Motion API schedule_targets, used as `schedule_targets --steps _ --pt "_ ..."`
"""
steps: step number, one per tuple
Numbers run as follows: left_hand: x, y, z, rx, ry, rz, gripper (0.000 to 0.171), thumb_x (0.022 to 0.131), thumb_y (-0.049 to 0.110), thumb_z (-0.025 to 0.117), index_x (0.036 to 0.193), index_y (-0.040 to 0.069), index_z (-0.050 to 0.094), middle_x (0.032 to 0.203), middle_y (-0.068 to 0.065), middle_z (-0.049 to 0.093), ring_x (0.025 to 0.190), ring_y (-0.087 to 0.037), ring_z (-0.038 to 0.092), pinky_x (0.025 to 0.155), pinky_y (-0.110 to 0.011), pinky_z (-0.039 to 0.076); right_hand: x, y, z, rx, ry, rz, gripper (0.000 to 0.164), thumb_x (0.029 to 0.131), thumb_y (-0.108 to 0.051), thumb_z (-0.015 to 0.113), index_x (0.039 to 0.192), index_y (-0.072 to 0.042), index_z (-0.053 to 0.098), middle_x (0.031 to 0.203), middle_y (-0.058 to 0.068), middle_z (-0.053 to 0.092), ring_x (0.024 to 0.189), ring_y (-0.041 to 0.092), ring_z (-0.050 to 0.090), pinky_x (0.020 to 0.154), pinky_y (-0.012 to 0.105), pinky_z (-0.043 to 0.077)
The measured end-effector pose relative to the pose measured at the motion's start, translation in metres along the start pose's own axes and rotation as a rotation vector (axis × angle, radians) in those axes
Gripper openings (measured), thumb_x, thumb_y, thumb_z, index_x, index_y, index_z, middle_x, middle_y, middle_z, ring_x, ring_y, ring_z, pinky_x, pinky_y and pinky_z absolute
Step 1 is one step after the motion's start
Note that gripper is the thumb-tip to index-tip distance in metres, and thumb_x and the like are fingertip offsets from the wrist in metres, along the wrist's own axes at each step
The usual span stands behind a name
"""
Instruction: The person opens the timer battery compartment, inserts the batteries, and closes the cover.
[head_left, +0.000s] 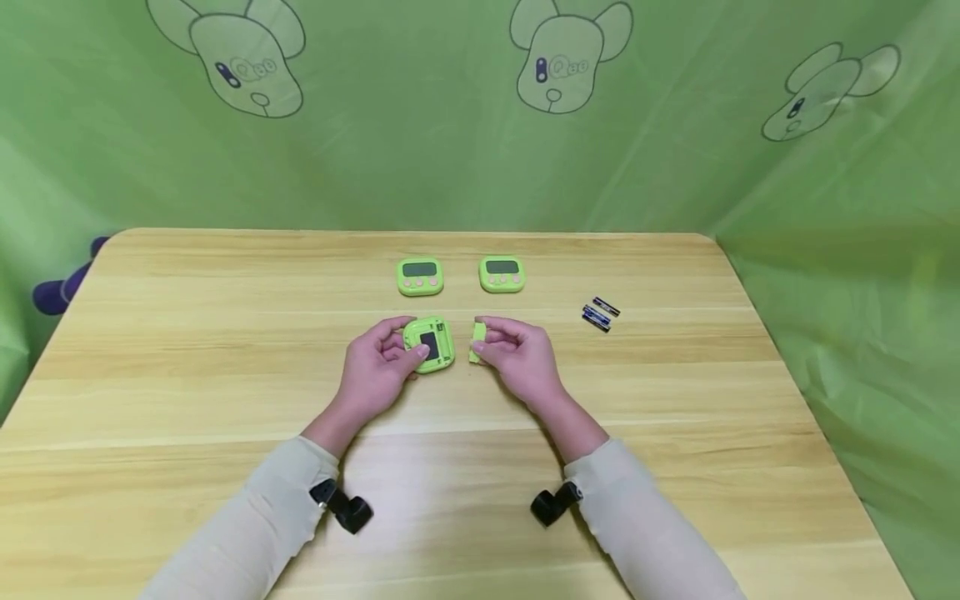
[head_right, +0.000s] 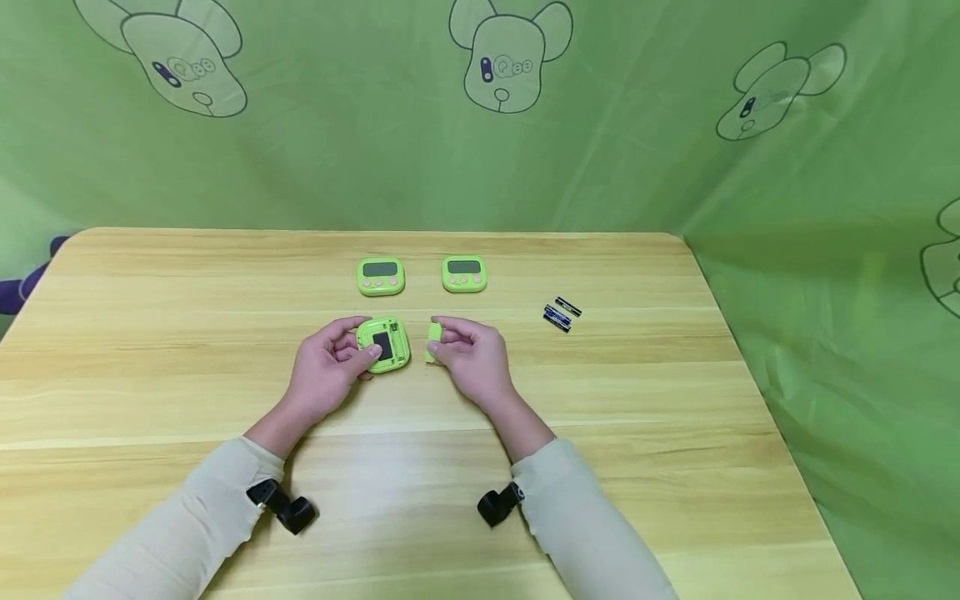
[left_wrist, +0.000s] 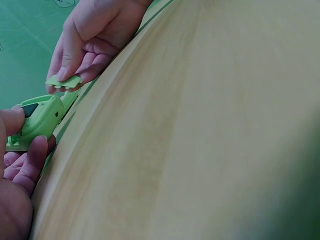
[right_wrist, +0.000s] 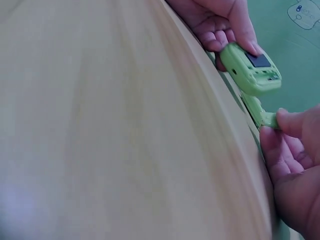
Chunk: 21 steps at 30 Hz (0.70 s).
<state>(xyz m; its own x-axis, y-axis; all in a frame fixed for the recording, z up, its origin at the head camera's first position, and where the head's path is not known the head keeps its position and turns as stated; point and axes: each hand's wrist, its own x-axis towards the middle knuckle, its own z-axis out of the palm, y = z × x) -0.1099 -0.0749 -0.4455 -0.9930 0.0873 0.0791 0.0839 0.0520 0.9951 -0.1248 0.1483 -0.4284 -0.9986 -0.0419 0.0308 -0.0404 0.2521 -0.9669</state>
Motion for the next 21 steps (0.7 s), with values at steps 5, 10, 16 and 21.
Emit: schedule_targets --steps 5,10,16,21 --pt "-0.001 0.002 0.002 0.018 0.001 -0.007 0.043 0.089 0.000 0.074 0.129 -0.002 0.060 0.085 -0.014 0.069 0.067 -0.026 0.066 0.058 -0.033 0.059 0.002 0.003 -0.014 -0.222 0.012 -0.059 0.032 0.082 -0.002 0.082 0.114 -0.002 0.074 0.088 0.008 0.071 0.076 0.018 0.067 0.070 0.026 0.058" --pt "-0.001 0.003 0.002 0.013 -0.007 -0.004 0.045 0.089 0.001 0.075 0.131 -0.003 0.059 0.087 -0.016 0.069 0.069 -0.035 0.066 0.058 -0.037 0.059 0.004 0.004 -0.021 -0.360 0.045 -0.100 0.029 0.081 -0.006 0.084 0.108 0.000 0.076 0.083 0.006 0.071 0.073 0.017 0.066 0.066 0.026 0.057" --pt "0.000 0.002 0.002 0.018 -0.009 0.004 0.044 0.089 -0.001 0.074 0.130 -0.003 0.060 0.086 -0.014 0.069 0.067 -0.030 0.066 0.056 -0.033 0.058 0.005 0.006 -0.023 -0.411 0.056 -0.137 0.030 0.080 -0.006 0.084 0.108 0.001 0.076 0.085 0.007 0.070 0.072 0.017 0.063 0.065 0.026 0.055" --pt "-0.001 0.000 0.001 0.024 -0.006 0.011 0.041 0.088 -0.001 0.074 0.128 -0.001 0.061 0.084 -0.012 0.069 0.064 -0.025 0.065 0.056 -0.032 0.058 0.005 0.008 -0.024 -0.408 0.070 -0.131 0.028 0.079 -0.007 0.085 0.105 0.000 0.076 0.086 0.007 0.071 0.072 0.017 0.063 0.064 0.026 0.055"
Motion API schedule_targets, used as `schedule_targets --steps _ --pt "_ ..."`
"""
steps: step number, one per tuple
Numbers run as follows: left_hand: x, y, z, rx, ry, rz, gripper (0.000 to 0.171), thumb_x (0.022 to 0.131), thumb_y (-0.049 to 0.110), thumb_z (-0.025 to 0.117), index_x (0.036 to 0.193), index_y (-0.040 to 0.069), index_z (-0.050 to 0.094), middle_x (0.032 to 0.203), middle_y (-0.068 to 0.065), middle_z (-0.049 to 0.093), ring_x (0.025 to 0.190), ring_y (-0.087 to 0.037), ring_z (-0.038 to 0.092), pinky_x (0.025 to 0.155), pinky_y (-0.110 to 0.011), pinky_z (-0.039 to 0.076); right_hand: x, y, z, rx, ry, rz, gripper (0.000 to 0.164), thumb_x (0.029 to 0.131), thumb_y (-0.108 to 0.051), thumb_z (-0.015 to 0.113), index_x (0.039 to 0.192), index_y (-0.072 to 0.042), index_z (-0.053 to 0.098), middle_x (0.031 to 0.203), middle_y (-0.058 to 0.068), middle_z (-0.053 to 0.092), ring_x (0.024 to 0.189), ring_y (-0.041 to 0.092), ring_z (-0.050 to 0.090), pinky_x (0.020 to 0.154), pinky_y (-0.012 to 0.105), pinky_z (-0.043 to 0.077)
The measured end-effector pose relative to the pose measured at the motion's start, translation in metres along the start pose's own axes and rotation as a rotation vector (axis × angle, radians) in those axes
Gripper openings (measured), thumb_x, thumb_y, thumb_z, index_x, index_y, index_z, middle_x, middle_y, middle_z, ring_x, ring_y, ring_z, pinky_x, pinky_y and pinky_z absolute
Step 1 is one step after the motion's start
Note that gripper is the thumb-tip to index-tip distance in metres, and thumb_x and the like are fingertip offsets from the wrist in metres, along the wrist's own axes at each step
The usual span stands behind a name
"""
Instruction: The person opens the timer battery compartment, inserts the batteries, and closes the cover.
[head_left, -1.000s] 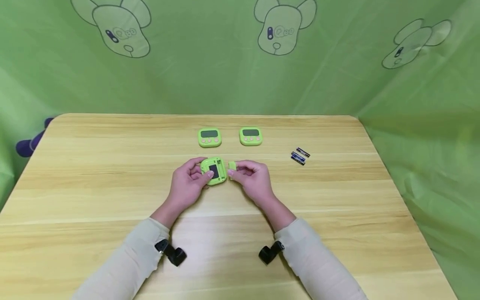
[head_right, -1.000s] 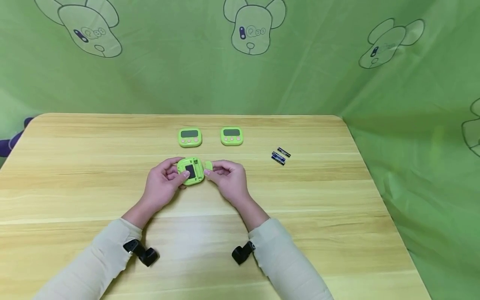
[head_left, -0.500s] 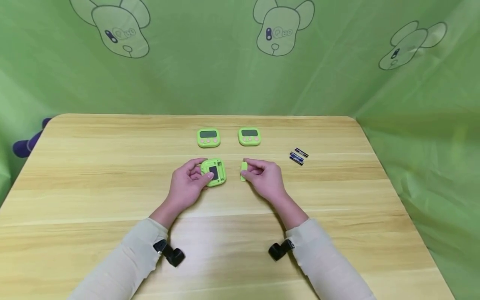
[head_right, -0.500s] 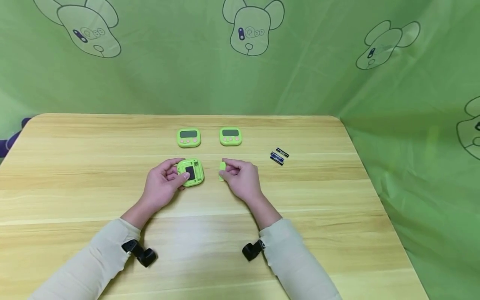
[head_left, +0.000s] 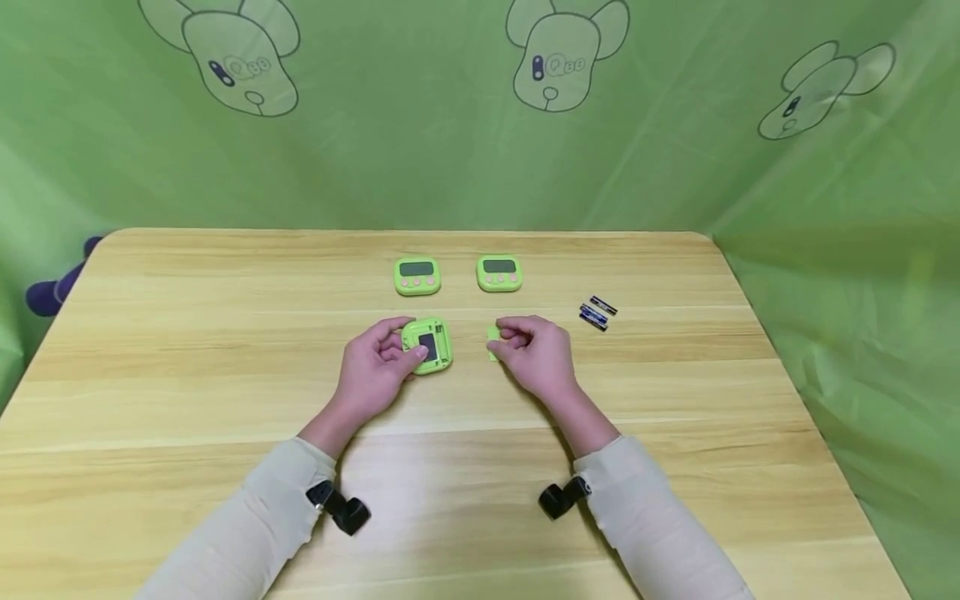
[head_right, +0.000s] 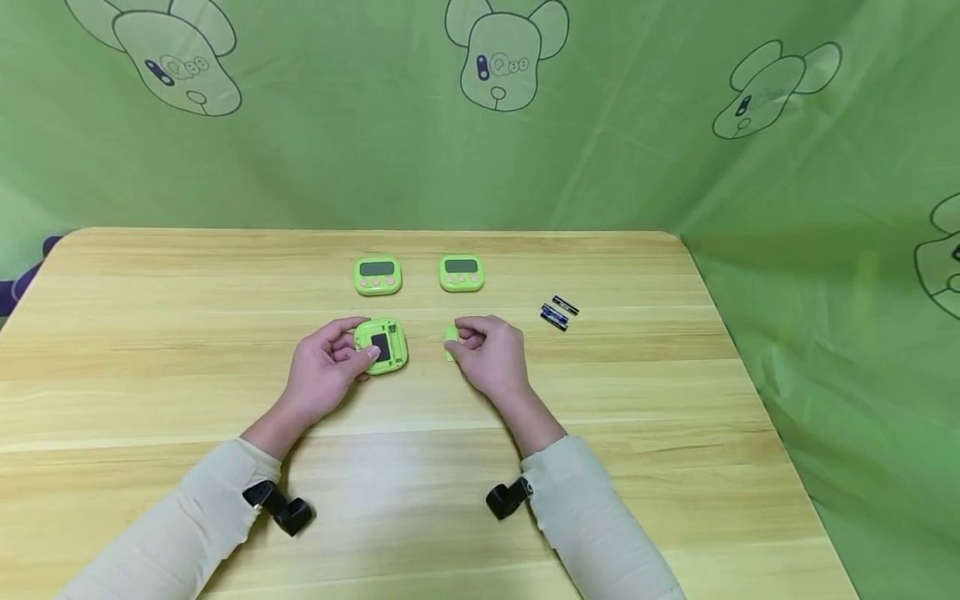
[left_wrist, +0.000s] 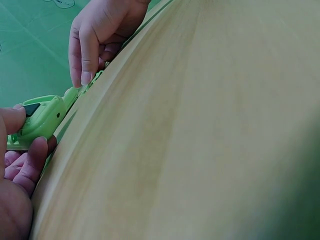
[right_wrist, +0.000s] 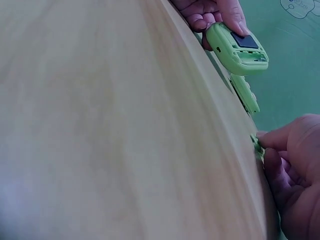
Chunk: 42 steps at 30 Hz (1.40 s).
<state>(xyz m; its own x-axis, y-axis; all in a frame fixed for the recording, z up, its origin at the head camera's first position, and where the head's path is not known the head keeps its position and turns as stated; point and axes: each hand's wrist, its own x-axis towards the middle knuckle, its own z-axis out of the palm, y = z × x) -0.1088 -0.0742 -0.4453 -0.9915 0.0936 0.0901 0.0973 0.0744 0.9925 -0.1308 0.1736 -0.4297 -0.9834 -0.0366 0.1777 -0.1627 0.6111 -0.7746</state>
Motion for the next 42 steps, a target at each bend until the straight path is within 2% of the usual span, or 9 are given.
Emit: schedule_targets --steps 5,9,17,25,35,42 --pt "0.000 -0.002 0.000 0.009 -0.002 0.005 0.041 0.089 0.000 0.074 0.128 -0.001 0.061 0.083 -0.011 0.069 0.064 -0.025 0.065 0.056 -0.034 0.058 -0.004 0.004 -0.007 0.033 0.013 0.032 0.024 0.082 -0.010 0.083 0.103 0.000 0.076 0.087 0.007 0.072 0.073 0.018 0.064 0.065 0.025 0.054" --pt "0.000 -0.002 0.000 0.007 -0.005 0.011 0.042 0.089 0.001 0.074 0.128 -0.001 0.061 0.083 -0.011 0.069 0.064 -0.023 0.066 0.056 -0.033 0.058 -0.007 0.012 -0.019 0.013 0.050 0.035 0.023 0.082 -0.011 0.084 0.101 0.000 0.076 0.086 0.007 0.072 0.073 0.018 0.064 0.065 0.023 0.054" --pt "0.000 -0.001 -0.001 0.045 0.008 0.042 0.040 0.088 0.002 0.076 0.126 -0.001 0.063 0.079 -0.009 0.067 0.062 -0.013 0.060 0.054 -0.022 0.052 -0.016 0.033 -0.047 -0.014 0.143 0.055 0.027 0.082 -0.009 0.084 0.105 0.001 0.074 0.087 0.009 0.071 0.074 0.018 0.063 0.065 0.016 0.051" --pt "0.000 0.000 -0.001 0.043 0.004 0.046 0.040 0.088 0.002 0.076 0.126 -0.001 0.063 0.079 -0.009 0.066 0.062 -0.014 0.061 0.053 -0.023 0.052 -0.019 0.048 -0.071 -0.040 0.196 0.143 0.035 0.083 -0.011 0.083 0.114 0.001 0.071 0.088 0.010 0.069 0.073 0.016 0.061 0.062 0.014 0.049" --pt "0.000 -0.001 -0.001 0.039 0.000 0.039 0.040 0.088 0.002 0.075 0.126 -0.001 0.063 0.080 -0.009 0.067 0.063 -0.014 0.061 0.054 -0.022 0.052 -0.011 0.053 -0.081 -0.133 0.170 0.216 0.040 0.086 -0.016 0.079 0.121 0.000 0.068 0.088 0.010 0.069 0.073 0.018 0.064 0.062 0.017 0.050" --pt "0.000 0.000 -0.001 0.045 0.002 0.041 0.041 0.087 0.002 0.076 0.126 -0.002 0.063 0.081 -0.009 0.067 0.063 -0.014 0.061 0.054 -0.021 0.052 -0.008 0.052 -0.080 -0.178 0.135 0.208 0.026 0.087 -0.018 0.078 0.108 -0.004 0.074 0.084 0.008 0.068 0.072 0.019 0.063 0.063 0.024 0.048"
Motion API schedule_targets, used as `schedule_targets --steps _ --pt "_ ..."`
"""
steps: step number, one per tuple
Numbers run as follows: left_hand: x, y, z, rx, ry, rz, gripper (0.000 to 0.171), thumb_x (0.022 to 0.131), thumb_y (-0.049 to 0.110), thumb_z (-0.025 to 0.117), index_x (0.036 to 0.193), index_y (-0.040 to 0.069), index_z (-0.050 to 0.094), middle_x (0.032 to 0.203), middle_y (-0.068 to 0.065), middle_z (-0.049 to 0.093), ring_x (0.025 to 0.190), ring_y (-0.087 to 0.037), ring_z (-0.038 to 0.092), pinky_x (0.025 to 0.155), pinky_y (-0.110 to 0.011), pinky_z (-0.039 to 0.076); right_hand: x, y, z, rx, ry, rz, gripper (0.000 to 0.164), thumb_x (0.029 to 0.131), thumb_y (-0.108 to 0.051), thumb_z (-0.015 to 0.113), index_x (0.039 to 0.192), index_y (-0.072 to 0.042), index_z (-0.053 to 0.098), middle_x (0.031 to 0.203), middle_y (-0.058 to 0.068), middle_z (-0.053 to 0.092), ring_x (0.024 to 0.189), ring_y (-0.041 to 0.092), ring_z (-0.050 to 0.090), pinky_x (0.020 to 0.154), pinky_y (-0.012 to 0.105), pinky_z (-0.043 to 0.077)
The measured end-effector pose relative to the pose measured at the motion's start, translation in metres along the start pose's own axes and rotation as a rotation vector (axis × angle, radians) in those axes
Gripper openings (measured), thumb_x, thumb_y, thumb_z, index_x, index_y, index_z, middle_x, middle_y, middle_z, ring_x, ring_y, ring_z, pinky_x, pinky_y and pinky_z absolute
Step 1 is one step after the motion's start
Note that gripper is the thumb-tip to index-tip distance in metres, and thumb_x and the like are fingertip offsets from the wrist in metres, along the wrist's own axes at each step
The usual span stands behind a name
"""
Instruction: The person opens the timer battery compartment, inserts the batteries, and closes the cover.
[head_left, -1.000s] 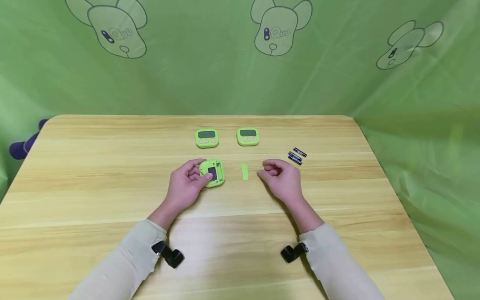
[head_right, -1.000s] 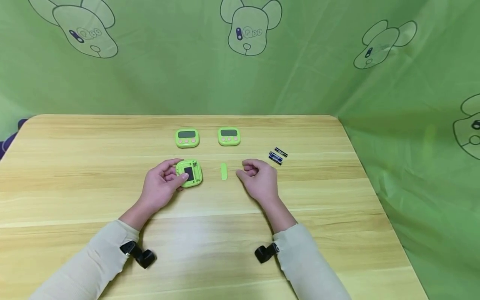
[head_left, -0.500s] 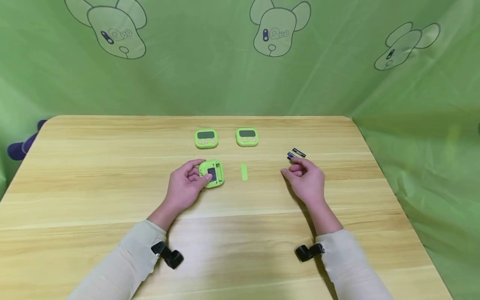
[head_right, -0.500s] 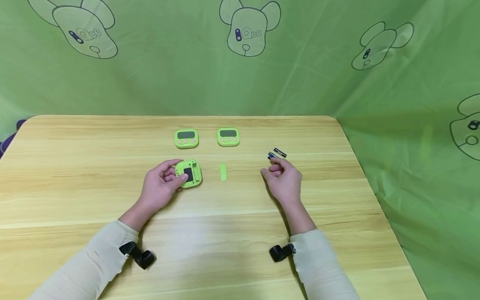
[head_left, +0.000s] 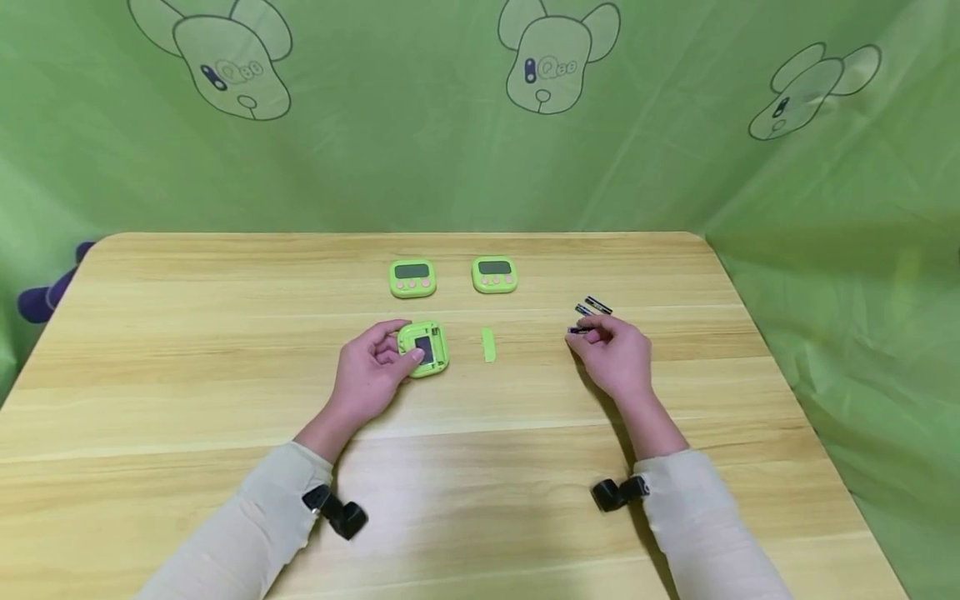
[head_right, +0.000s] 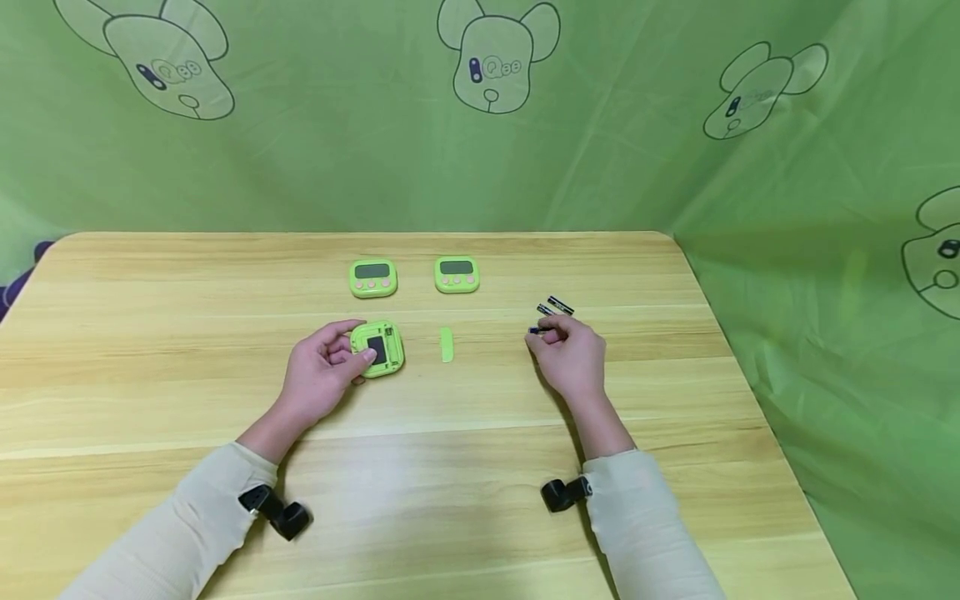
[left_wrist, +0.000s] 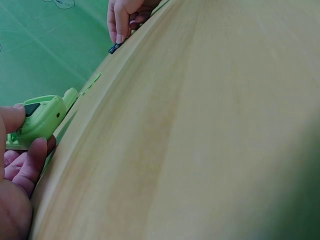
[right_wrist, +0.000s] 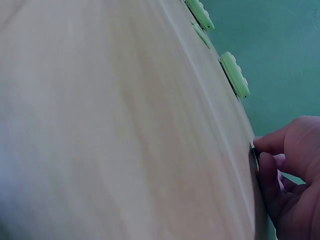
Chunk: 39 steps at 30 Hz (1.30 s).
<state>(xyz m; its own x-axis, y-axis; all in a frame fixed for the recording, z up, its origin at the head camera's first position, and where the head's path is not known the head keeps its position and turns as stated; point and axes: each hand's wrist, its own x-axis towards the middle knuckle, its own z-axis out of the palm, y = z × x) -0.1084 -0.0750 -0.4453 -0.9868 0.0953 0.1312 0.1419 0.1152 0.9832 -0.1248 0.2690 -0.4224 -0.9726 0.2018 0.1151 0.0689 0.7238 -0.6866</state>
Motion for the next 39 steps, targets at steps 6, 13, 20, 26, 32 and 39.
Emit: schedule_targets --steps 6,13,20,26,32,39 --pt "0.000 0.000 0.000 -0.002 0.005 -0.006 0.041 0.087 0.002 0.076 0.126 -0.001 0.063 0.081 -0.009 0.067 0.064 -0.013 0.059 0.053 -0.020 0.051 -0.002 0.001 -0.002 0.037 -0.027 0.008 0.024 0.088 -0.021 0.078 0.105 -0.005 0.076 0.088 0.008 0.070 0.077 0.019 0.063 0.065 0.021 0.049" --pt "-0.001 0.000 0.000 0.007 0.006 -0.012 0.042 0.087 0.003 0.076 0.127 -0.001 0.063 0.083 -0.010 0.067 0.066 -0.013 0.060 0.056 -0.019 0.052 -0.006 0.002 -0.003 0.056 0.016 0.074 0.041 0.082 -0.027 0.085 0.113 -0.004 0.072 0.091 0.011 0.067 0.081 0.022 0.063 0.070 0.027 0.051" --pt "-0.001 -0.001 -0.001 0.011 0.007 -0.015 0.041 0.088 0.003 0.076 0.127 0.000 0.063 0.083 -0.010 0.067 0.066 -0.013 0.059 0.056 -0.020 0.051 -0.006 0.001 -0.003 0.002 0.032 0.153 0.053 0.078 -0.035 0.087 0.115 -0.002 0.068 0.094 0.011 0.068 0.083 0.025 0.063 0.075 0.037 0.051" --pt "0.000 -0.001 0.001 0.004 -0.001 -0.019 0.041 0.088 0.003 0.076 0.127 -0.001 0.063 0.084 -0.010 0.067 0.067 -0.014 0.060 0.057 -0.020 0.052 -0.006 0.002 -0.002 0.006 0.043 0.161 0.048 0.079 -0.030 0.085 0.113 -0.002 0.069 0.092 0.011 0.067 0.082 0.022 0.063 0.076 0.032 0.050" --pt "0.000 0.001 0.000 0.002 0.003 -0.010 0.041 0.087 0.002 0.076 0.127 -0.001 0.063 0.084 -0.010 0.067 0.066 -0.013 0.059 0.056 -0.020 0.052 -0.011 0.003 0.000 0.143 0.027 0.037 0.043 0.080 -0.016 0.086 0.116 0.000 0.068 0.096 0.012 0.063 0.074 0.017 0.058 0.064 0.018 0.049" --pt "0.000 0.001 0.000 0.010 0.004 -0.014 0.042 0.087 0.002 0.076 0.126 0.000 0.063 0.084 -0.010 0.067 0.066 -0.013 0.059 0.056 -0.020 0.052 -0.024 -0.015 0.000 0.268 0.009 -0.091 0.043 0.077 -0.005 0.086 0.115 0.005 0.067 0.099 0.018 0.068 0.072 0.019 0.063 0.062 0.016 0.052"
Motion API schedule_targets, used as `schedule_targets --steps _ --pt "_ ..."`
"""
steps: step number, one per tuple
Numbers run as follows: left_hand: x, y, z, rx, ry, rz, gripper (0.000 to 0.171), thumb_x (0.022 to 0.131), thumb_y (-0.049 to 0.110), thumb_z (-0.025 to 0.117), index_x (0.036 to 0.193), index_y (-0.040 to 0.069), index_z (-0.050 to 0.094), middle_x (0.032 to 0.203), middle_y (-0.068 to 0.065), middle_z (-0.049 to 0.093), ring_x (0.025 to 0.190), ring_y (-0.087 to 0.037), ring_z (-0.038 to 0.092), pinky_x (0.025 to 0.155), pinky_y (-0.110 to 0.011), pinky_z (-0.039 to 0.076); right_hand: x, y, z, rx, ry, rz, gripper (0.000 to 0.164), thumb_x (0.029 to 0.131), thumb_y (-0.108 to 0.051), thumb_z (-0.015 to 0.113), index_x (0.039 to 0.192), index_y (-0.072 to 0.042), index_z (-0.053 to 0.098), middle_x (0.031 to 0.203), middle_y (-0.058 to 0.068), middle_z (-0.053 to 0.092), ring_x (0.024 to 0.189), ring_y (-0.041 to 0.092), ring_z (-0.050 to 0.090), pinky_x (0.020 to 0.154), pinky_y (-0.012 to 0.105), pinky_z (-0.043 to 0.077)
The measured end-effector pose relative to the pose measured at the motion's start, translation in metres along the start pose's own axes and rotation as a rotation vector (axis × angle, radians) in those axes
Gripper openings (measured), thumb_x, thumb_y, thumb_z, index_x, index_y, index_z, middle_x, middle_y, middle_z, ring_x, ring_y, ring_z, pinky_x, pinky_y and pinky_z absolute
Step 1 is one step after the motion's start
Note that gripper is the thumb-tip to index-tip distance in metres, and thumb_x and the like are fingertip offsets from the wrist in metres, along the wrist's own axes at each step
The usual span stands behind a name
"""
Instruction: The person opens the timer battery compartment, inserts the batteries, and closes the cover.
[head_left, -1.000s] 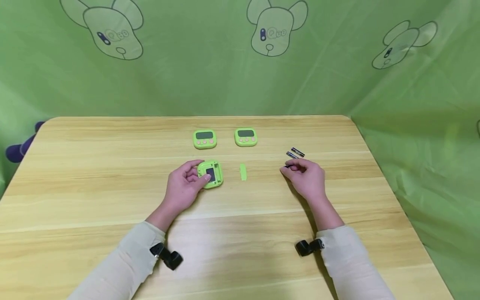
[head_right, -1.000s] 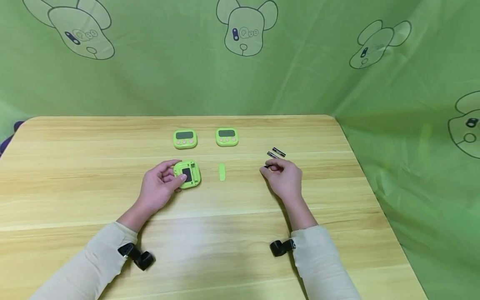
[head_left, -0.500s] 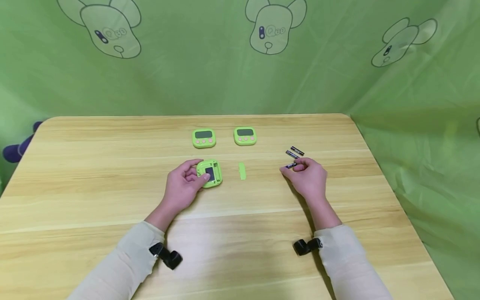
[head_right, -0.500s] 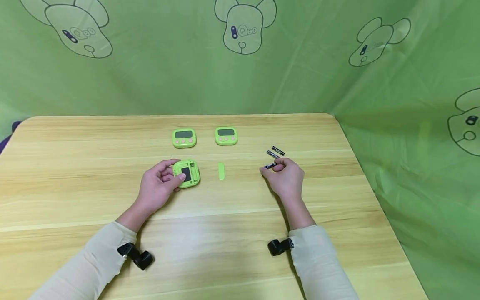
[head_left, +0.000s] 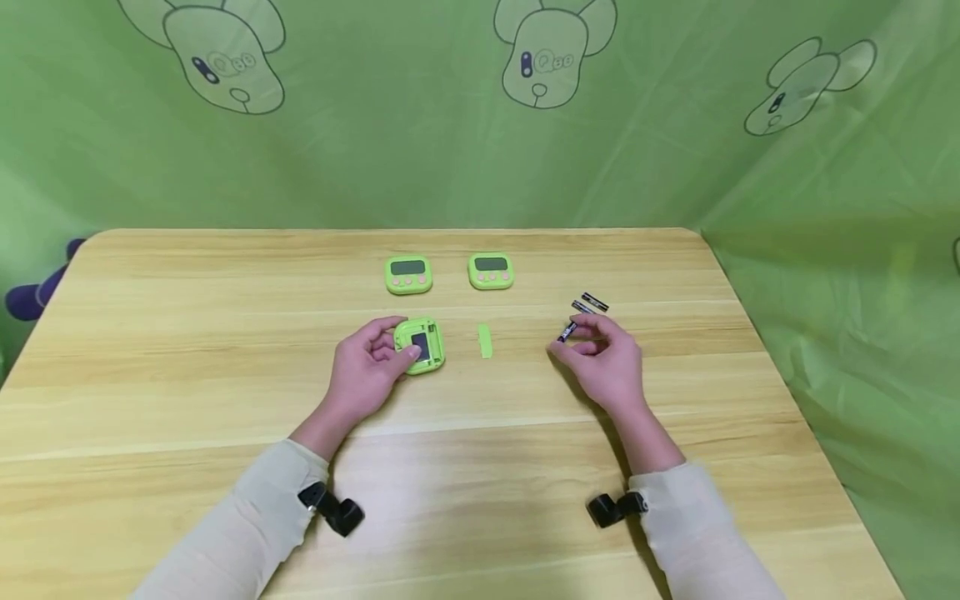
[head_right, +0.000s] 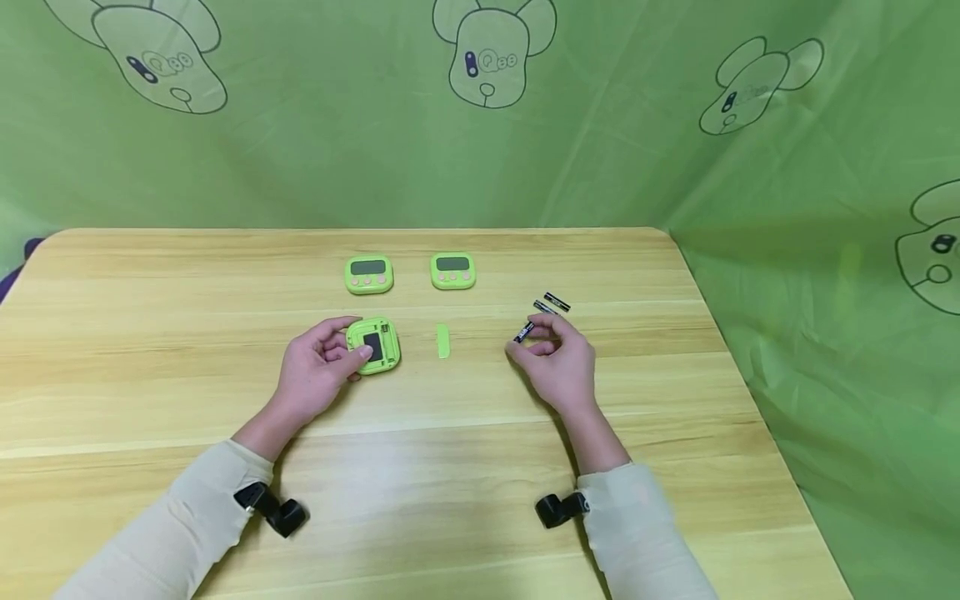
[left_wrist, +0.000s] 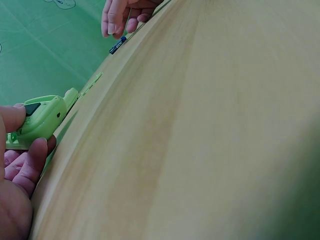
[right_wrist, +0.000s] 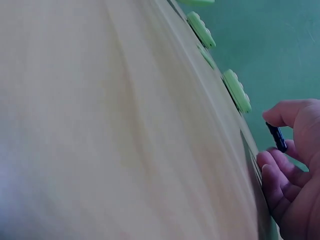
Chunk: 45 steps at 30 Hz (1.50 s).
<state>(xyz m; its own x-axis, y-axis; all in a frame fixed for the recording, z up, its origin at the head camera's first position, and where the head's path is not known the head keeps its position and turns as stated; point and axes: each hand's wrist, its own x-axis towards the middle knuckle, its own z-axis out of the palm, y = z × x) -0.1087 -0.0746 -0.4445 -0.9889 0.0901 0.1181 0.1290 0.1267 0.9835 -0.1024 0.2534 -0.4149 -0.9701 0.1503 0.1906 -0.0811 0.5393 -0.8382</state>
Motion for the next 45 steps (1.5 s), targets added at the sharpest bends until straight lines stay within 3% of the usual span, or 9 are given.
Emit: schedule_targets --steps 5,16,26,45 --pt "0.000 -0.001 0.000 -0.004 -0.004 -0.012 0.042 0.087 0.003 0.076 0.127 0.000 0.063 0.085 -0.010 0.068 0.066 -0.014 0.061 0.056 -0.021 0.053 -0.012 -0.035 0.006 0.110 -0.048 0.000 0.044 0.076 0.012 0.080 0.116 0.014 0.062 0.098 0.029 0.066 0.074 0.025 0.066 0.066 0.018 0.056" --pt "0.000 0.001 0.000 -0.016 -0.003 -0.003 0.042 0.087 0.001 0.076 0.126 -0.002 0.063 0.083 -0.010 0.067 0.065 -0.013 0.060 0.055 -0.020 0.052 -0.028 -0.044 0.040 0.333 -0.193 -0.062 0.048 0.072 0.024 0.074 0.117 0.017 0.061 0.098 0.032 0.064 0.077 0.032 0.066 0.067 0.026 0.059" --pt "-0.001 0.001 -0.002 -0.013 0.007 -0.013 0.040 0.088 0.003 0.076 0.126 -0.001 0.064 0.082 -0.012 0.067 0.065 -0.012 0.059 0.056 -0.019 0.051 -0.044 -0.065 0.065 0.363 -0.306 -0.065 0.051 0.075 0.021 0.075 0.123 0.013 0.062 0.101 0.027 0.066 0.085 0.041 0.066 0.074 0.035 0.060" --pt "-0.003 0.001 -0.001 0.004 -0.008 -0.002 0.042 0.087 0.002 0.077 0.126 0.000 0.063 0.083 -0.008 0.070 0.067 -0.018 0.064 0.059 -0.024 0.055 -0.036 -0.084 0.095 0.375 -0.378 -0.196 0.047 0.077 0.020 0.074 0.122 0.012 0.064 0.100 0.027 0.062 0.084 0.040 0.066 0.073 0.039 0.060"
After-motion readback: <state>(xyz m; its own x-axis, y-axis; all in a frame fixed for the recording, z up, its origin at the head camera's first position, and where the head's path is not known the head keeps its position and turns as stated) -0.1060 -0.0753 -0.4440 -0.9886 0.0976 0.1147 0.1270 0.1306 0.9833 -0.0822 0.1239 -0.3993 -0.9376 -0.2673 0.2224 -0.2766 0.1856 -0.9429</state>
